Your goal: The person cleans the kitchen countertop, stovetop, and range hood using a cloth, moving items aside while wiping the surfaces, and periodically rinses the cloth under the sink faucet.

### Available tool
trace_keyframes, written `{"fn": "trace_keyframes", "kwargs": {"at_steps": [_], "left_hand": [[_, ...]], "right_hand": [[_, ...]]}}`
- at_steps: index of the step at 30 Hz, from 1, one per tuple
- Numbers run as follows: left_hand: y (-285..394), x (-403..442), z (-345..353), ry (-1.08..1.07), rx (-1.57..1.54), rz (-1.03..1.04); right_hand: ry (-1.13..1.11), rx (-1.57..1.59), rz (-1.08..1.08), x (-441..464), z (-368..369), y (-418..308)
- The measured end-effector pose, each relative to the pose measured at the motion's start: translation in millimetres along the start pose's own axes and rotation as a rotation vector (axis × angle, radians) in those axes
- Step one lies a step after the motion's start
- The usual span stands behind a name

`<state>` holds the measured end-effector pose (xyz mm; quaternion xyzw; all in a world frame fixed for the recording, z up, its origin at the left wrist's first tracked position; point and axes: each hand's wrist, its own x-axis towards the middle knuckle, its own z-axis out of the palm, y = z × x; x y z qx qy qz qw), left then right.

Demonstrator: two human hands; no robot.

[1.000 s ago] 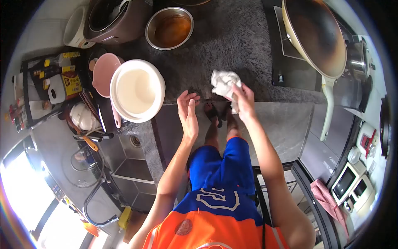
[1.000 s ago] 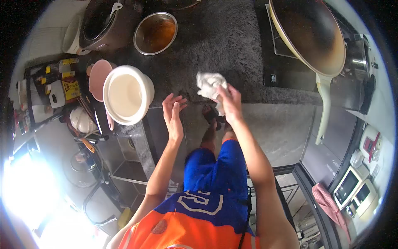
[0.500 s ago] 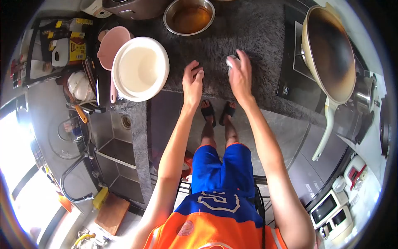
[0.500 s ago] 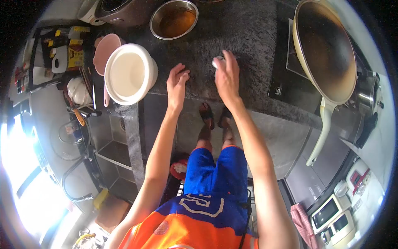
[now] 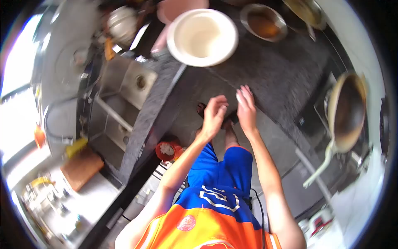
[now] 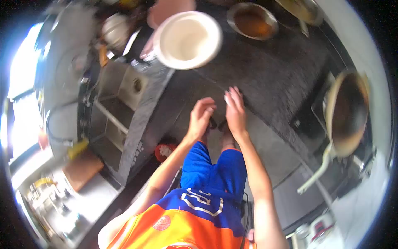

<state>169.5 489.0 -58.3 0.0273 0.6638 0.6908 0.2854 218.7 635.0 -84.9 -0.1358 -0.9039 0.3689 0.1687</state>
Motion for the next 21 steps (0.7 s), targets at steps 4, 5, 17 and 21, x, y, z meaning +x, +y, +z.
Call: {"fn": "trace_keyframes", "kwargs": {"at_steps": [4,5,17,21], "left_hand": [[11.7,-37.2,-45.6,0.214,0.125,-0.013],[19.6,-45.9,-60.6,0.251,0.082,-0.089],[62.8,-113.4,-375.9,0.921,-0.507,0.132],[49.7,-137.2,-486.0,1.097,-0.372,0.135]], "right_hand": [[-0.115,0.798,0.522,-14.8,20.4,-85.3],[-0.12,0.892,0.509,-16.1,33.4,-113.4],[-0.62,0.581,-0.254,59.9,286.4,-372.9],[-0.287,0.348,-0.777,147.2,383.7,-441.3]]}}
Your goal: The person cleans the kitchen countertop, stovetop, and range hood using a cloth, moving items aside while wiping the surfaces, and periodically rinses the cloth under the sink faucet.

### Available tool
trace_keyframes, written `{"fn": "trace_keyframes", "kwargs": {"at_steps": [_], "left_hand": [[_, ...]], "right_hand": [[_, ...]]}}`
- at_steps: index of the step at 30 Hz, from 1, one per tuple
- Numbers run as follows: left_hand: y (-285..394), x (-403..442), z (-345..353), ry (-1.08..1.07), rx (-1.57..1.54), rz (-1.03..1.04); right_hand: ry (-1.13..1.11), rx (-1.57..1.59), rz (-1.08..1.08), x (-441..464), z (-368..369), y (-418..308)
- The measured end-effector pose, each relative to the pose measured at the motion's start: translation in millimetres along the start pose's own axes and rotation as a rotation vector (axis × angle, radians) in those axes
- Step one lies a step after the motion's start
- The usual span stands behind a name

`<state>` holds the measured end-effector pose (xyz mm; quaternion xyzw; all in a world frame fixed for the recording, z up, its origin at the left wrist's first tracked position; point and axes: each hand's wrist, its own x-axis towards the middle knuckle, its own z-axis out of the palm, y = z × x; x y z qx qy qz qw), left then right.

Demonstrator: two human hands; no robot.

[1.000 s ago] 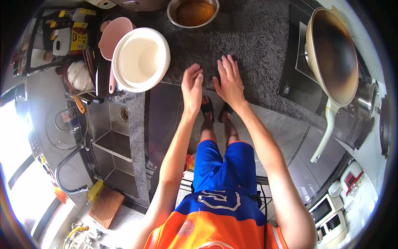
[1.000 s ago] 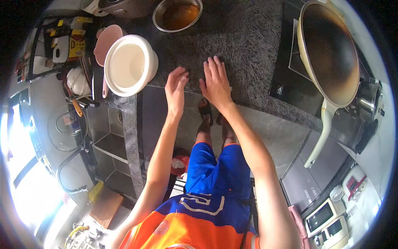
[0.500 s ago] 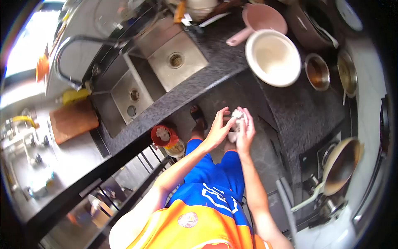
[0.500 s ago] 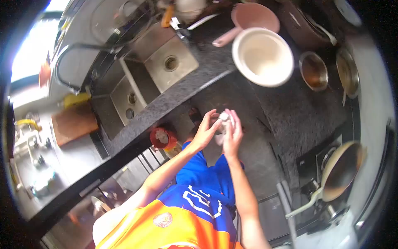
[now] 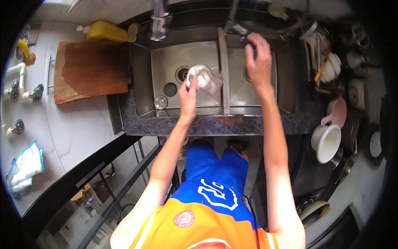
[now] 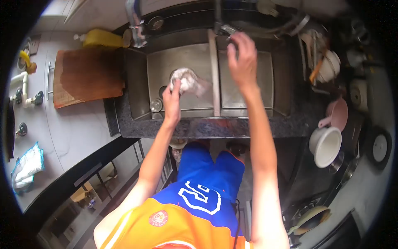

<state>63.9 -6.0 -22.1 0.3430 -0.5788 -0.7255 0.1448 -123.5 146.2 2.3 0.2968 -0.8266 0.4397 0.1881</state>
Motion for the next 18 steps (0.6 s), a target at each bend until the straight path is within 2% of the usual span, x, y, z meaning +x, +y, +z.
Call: {"fn": "trace_keyframes", "kwargs": {"at_steps": [2,4,5,6,7,8,10,12,13,14,15,16,18], "left_hand": [[5.1,35.7,-22.1,0.058,-0.082,0.0],[12.9,60.6,-31.9,0.115,-0.089,0.0],[11.2,73.3,-36.6,0.13,-0.094,-0.01],[8.9,87.8,-39.8,0.117,-0.116,0.078],[5.9,100.7,-44.0,0.104,-0.137,0.165],[3.4,110.9,-51.6,0.113,-0.142,0.157],[2.3,122.0,-67.3,-0.124,-0.223,0.061],[13.0,127.4,-65.4,-0.184,-0.306,0.044],[26.5,126.4,-59.6,-0.181,-0.413,0.0],[31.8,120.8,-58.8,-0.175,-0.516,-0.053],[29.1,124.7,-61.6,-0.193,-0.535,-0.075],[28.1,128.0,-63.4,-0.175,-0.535,-0.065],[26.4,138.4,-71.5,-0.324,-0.735,-0.124]], "right_hand": [[-0.072,-0.051,-0.029,32.7,34.0,20.4],[-0.322,0.055,0.09,28.7,60.5,45.9],[-0.285,-0.031,-0.003,21.3,64.7,53.0],[-0.243,-0.119,-0.097,15.3,64.0,58.3],[-0.236,-0.137,-0.072,14.5,61.5,65.6],[-0.228,-0.156,-0.046,11.5,60.9,71.5],[-0.303,-0.229,-0.053,15.8,52.9,47.9],[-0.168,-0.244,-0.206,16.8,68.7,14.4],[-0.183,-0.063,-0.154,15.8,82.4,-4.5],[-0.262,0.166,0.047,13.9,100.5,-23.8],[-0.319,0.247,0.22,13.1,120.3,-39.2],[-0.347,0.324,0.263,0.7,154.0,-28.0],[-0.803,0.822,0.724,13.4,169.1,-39.1]]}}
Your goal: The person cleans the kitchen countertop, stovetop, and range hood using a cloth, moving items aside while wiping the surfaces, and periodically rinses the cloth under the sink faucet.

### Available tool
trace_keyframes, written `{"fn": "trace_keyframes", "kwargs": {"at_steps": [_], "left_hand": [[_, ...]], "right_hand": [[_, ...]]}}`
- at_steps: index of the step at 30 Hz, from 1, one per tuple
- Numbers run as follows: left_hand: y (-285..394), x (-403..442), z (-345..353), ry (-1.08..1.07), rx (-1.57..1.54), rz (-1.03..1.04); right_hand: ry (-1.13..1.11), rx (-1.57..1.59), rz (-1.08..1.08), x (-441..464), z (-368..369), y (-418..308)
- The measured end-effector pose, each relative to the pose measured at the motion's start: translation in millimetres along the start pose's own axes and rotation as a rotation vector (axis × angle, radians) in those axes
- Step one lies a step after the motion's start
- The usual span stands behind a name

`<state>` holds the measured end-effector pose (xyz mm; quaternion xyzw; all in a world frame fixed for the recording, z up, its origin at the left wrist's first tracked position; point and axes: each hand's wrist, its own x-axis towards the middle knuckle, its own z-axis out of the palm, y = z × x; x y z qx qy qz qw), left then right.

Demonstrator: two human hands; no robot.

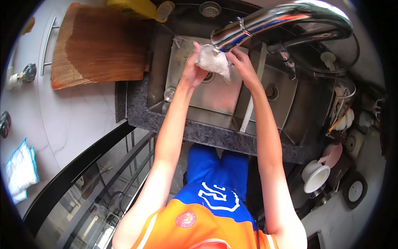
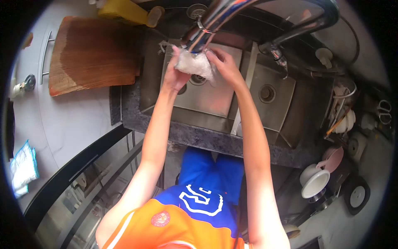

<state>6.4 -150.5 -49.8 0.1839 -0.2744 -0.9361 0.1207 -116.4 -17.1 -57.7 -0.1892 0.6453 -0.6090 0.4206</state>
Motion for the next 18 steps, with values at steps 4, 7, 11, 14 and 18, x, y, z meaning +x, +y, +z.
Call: {"fn": "trace_keyframes", "kwargs": {"at_steps": [4,7,11,14,18], "left_hand": [[29.2,12.5,-26.5,0.07,0.036,-0.044],[43.3,6.8,-38.8,0.325,0.197,-0.016],[35.9,-0.3,-54.9,0.506,0.091,0.038],[30.6,-0.4,-60.3,0.423,-0.219,0.155],[26.2,1.4,-51.4,0.443,-0.05,0.148]], "right_hand": [[-0.141,-0.046,0.119,13.5,20.5,-15.8],[-0.031,-0.152,-0.197,17.6,30.8,-16.9],[0.027,-0.461,-0.231,24.3,44.0,-26.7],[0.13,-0.59,0.099,34.4,62.2,-25.7],[-0.143,0.107,0.043,46.4,55.9,-11.7]]}}
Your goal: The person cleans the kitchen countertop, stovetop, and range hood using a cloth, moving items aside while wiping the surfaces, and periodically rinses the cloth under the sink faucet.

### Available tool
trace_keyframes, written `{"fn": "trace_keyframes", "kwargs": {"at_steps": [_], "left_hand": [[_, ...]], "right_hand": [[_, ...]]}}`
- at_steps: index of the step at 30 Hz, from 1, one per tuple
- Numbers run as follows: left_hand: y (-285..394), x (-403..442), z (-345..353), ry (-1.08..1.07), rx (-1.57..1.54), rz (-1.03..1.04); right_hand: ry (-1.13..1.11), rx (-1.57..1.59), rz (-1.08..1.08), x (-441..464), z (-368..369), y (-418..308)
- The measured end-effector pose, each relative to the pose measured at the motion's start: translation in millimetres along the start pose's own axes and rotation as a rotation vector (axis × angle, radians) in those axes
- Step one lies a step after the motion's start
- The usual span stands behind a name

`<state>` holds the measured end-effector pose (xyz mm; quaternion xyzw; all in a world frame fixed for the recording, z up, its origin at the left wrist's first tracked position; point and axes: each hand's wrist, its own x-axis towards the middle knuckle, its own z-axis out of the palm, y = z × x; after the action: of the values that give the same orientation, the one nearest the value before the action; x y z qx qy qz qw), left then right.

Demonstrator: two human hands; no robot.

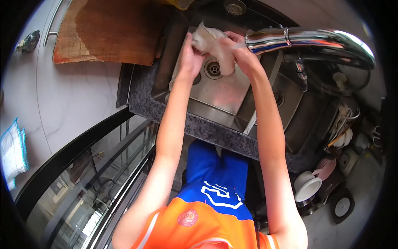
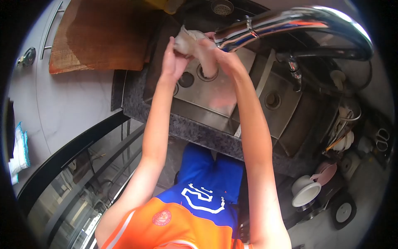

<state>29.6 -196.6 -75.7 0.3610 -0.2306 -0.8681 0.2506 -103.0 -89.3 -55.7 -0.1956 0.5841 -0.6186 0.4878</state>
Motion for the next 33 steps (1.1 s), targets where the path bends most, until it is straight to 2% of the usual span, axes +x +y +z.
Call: {"fn": "trace_keyframes", "kwargs": {"at_steps": [2,4,5,6,8,9,10,13,15,18,19,20,21,22,23,24,26,27,28,29,30,32,33], "left_hand": [[-7.0,-13.3,19.4,0.294,0.257,0.094],[-7.6,-26.4,29.7,0.102,0.338,0.072],[-12.4,-17.9,19.9,-0.095,0.3,0.062],[-11.9,-21.1,24.1,-0.093,0.295,0.058],[-11.9,-25.9,36.0,-0.131,0.151,-0.037],[-15.1,-20.7,34.0,-0.119,0.102,-0.017],[-17.2,-15.3,31.7,-0.123,0.099,-0.017],[-17.9,-12.4,31.2,-0.146,0.158,0.001],[-13.9,-14.2,35.0,-0.121,0.041,-0.225],[-31.6,-9.8,25.4,-0.068,0.128,-0.164],[-35.7,-14.1,22.9,-0.074,0.211,-0.059],[-37.1,-12.5,21.6,-0.075,0.211,-0.062],[-37.6,-9.6,21.7,0.063,0.211,0.024],[-37.4,-2.8,21.4,0.201,0.21,0.113],[-42.1,10.5,7.3,0.277,0.335,0.253],[-36.8,12.8,9.5,0.276,0.334,0.256],[-27.2,16.0,13.8,0.506,0.004,0.148],[-28.8,14.3,20.8,0.463,0.104,0.236],[-39.3,24.5,14.4,0.462,0.106,0.236],[-50.7,39.1,4.8,0.406,0.337,0.298],[-51.6,37.7,8.1,0.342,0.419,0.293],[-45.7,24.9,26.2,0.276,0.498,0.296],[-41.6,15.0,39.5,0.191,0.386,0.196]], "right_hand": [[0.022,0.059,0.072,-1.4,11.3,-9.2],[-0.042,-0.011,0.0,-0.7,14.5,-8.3],[-0.031,-0.219,-0.009,-0.9,15.2,-7.7],[-0.03,-0.223,-0.003,-2.4,15.9,-5.7],[0.078,-0.273,-0.188,-4.4,17.2,-2.5],[0.221,-0.299,-0.18,-9.0,22.3,-8.5],[0.223,-0.303,-0.181,-12.5,22.0,-12.7],[0.194,-0.473,-0.44,-17.5,22.1,-11.3],[0.231,-0.563,-0.451,-21.3,26.7,-9.9],[0.326,-0.691,-0.515,-22.6,28.7,-12.4],[0.332,-0.698,-0.472,-24.3,28.7,-16.8],[0.339,-0.705,-0.428,-26.5,27.5,-19.0],[0.342,-0.707,-0.424,-25.3,21.7,-9.9],[0.428,-0.705,-0.554,-20.1,14.9,1.9],[0.469,-0.701,-0.623,-16.7,4.9,12.0],[0.512,-0.699,-0.692,-15.2,-0.4,14.6],[0.628,-0.061,-0.369,-13.7,-11.8,19.5],[0.576,0.2,-0.333,-8.3,-15.5,22.9],[0.577,0.201,-0.333,-7.0,-14.6,23.8],[0.598,0.301,-0.21,-6.2,-13.9,24.7],[0.616,0.398,-0.087,-4.0,-13.3,25.6],[0.597,0.316,-0.217,11.1,-13.3,45.0],[0.569,-0.081,-0.338,9.5,-1.5,40.9]]}}
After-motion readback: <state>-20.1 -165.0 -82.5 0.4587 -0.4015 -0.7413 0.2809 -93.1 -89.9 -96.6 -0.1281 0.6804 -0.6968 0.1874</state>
